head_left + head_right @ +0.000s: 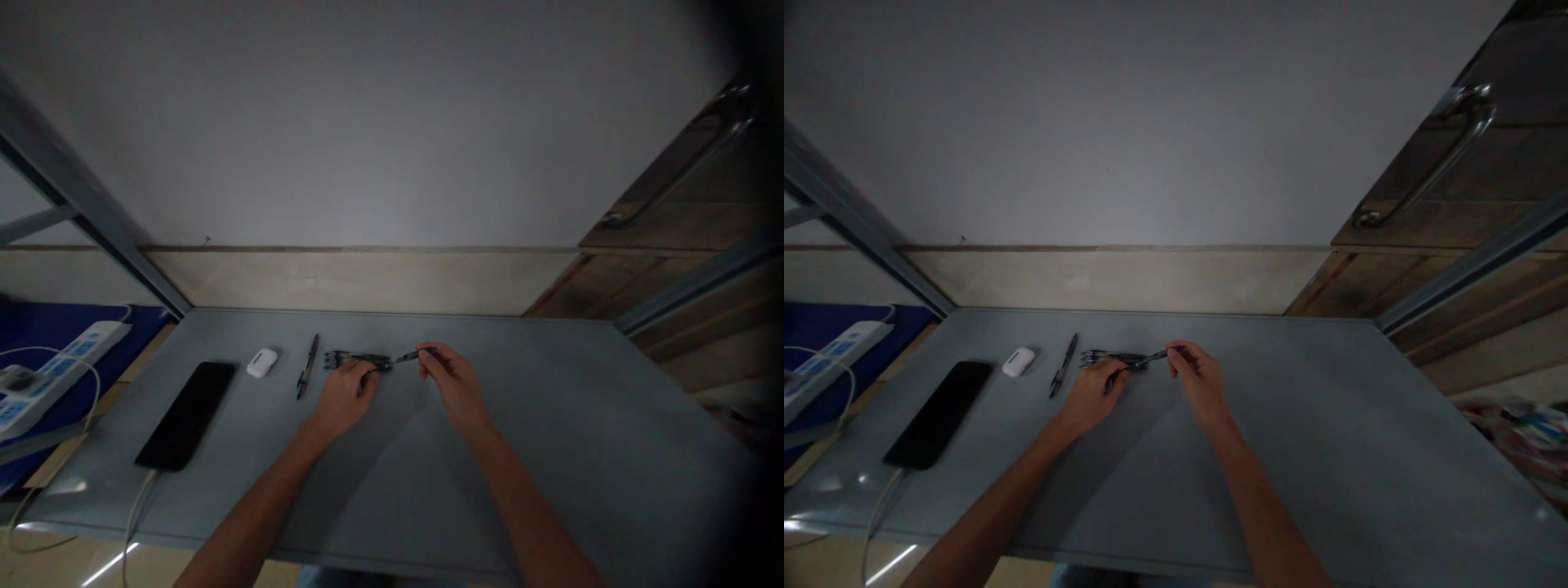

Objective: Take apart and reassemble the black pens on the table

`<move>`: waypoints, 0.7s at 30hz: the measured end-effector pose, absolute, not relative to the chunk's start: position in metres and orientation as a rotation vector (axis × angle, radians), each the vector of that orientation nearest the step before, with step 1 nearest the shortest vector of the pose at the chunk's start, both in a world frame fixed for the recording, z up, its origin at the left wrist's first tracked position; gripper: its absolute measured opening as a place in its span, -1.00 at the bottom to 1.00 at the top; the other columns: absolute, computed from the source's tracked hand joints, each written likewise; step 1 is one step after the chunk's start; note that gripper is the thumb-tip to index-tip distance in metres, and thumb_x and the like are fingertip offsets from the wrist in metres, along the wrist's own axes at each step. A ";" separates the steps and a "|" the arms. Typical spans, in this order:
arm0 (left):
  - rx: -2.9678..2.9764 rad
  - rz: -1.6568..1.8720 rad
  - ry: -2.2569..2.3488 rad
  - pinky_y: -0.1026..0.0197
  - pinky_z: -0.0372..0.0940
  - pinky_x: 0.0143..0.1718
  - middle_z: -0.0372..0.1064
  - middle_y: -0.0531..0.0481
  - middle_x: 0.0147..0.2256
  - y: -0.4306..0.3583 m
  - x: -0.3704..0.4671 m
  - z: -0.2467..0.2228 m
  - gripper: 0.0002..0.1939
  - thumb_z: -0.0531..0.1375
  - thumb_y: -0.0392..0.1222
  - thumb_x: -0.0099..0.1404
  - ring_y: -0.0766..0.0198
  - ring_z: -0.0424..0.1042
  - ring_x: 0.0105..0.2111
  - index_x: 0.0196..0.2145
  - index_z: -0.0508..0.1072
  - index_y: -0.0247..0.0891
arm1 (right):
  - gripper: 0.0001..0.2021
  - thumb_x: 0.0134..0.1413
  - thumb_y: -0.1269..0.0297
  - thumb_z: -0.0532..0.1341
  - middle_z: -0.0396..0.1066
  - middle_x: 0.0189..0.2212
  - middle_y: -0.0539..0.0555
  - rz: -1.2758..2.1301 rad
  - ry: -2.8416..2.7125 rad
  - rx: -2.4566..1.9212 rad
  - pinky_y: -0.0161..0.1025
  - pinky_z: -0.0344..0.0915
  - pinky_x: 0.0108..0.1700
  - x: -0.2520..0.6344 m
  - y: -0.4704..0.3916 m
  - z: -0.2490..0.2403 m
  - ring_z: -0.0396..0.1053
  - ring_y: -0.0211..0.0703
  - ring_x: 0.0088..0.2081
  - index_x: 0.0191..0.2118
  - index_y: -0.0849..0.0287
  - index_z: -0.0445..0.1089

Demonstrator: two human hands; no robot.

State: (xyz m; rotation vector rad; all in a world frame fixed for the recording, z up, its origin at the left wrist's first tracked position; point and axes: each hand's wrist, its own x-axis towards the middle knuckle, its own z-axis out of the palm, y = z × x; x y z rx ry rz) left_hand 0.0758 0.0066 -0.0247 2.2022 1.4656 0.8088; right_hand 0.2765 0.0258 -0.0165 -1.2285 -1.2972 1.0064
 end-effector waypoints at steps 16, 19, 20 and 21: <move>2.262 0.779 1.462 0.13 0.28 -0.13 0.45 -0.08 -0.26 0.002 0.077 -0.024 -0.79 0.04 -0.26 0.32 0.16 0.41 -0.21 -0.17 0.44 -0.24 | -0.72 0.08 0.07 0.19 0.35 -0.53 0.00 1.196 -1.474 -1.167 -0.26 0.23 -0.36 0.270 0.022 -0.021 0.30 -0.22 -0.45 -0.23 0.18 0.42; 2.286 0.757 1.449 0.12 0.28 -0.14 0.44 -0.11 -0.27 0.000 0.078 -0.022 -0.79 0.06 -0.27 0.28 0.14 0.41 -0.22 -0.18 0.45 -0.27 | -0.69 0.07 0.05 0.20 0.39 -0.51 0.01 1.324 -1.519 -1.126 -0.25 0.26 -0.35 0.267 0.020 -0.021 0.33 -0.22 -0.45 -0.21 0.19 0.43; 2.295 0.744 1.440 0.12 0.28 -0.14 0.44 -0.12 -0.28 0.000 0.078 -0.020 -0.80 0.07 -0.27 0.28 0.14 0.41 -0.23 -0.19 0.45 -0.27 | -0.69 0.07 0.04 0.20 0.40 -0.50 0.02 1.347 -1.526 -1.120 -0.25 0.27 -0.35 0.266 0.020 -0.020 0.34 -0.21 -0.45 -0.21 0.20 0.43; 2.305 0.728 1.424 0.12 0.28 -0.14 0.44 -0.12 -0.29 0.000 0.078 -0.019 -0.80 0.08 -0.25 0.28 0.14 0.41 -0.24 -0.19 0.45 -0.28 | -0.68 0.07 0.04 0.20 0.40 -0.50 0.02 1.355 -1.532 -1.117 -0.25 0.28 -0.34 0.266 0.020 -0.020 0.35 -0.21 -0.45 -0.21 0.20 0.43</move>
